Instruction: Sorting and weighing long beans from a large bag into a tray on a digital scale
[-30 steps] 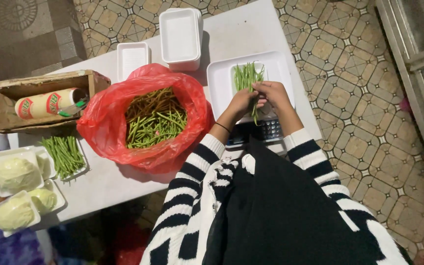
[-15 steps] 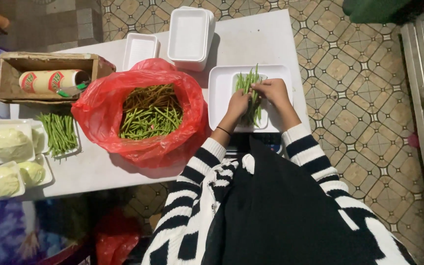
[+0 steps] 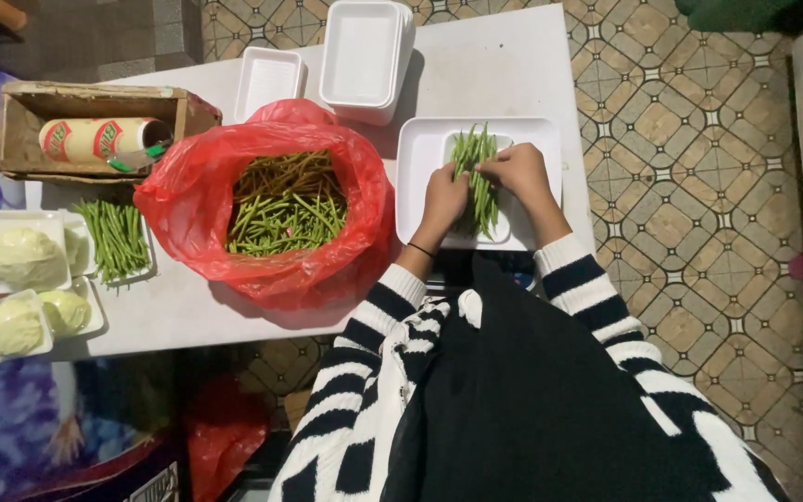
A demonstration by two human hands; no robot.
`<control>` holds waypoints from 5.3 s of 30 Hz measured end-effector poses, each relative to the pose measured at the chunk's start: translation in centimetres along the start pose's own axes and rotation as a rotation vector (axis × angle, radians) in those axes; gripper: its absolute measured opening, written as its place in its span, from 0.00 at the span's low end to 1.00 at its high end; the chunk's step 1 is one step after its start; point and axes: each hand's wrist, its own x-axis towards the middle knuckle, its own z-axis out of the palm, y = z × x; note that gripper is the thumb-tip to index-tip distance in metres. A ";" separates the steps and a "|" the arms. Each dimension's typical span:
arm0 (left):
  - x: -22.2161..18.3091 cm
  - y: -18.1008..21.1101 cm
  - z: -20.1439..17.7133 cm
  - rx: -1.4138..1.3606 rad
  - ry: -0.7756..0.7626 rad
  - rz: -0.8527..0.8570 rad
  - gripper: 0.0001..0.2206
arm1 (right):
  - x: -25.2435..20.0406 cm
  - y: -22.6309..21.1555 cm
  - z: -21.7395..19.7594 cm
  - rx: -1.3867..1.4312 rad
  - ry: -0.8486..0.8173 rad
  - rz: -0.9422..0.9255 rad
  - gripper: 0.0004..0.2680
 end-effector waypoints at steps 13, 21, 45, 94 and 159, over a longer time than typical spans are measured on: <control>0.3 -0.3 0.7 0.045 -0.056 -0.022 0.25 | -1.1 -0.6 -0.6 -0.119 0.102 -0.042 0.07; 1.3 -2.3 1.4 0.072 -0.025 0.042 0.22 | 0.5 1.4 -0.4 -0.030 0.119 -0.045 0.12; 2.0 -0.7 -1.3 0.251 0.090 0.068 0.19 | -3.3 -2.7 0.5 -0.404 0.064 -0.415 0.10; -0.6 -2.6 -1.7 0.291 0.284 0.109 0.15 | -5.3 3.1 -0.3 -0.089 0.390 -0.386 0.07; -7.9 -21.6 -35.5 0.699 -0.123 0.195 0.23 | -4.5 -8.8 35.4 -0.972 0.082 -0.267 0.08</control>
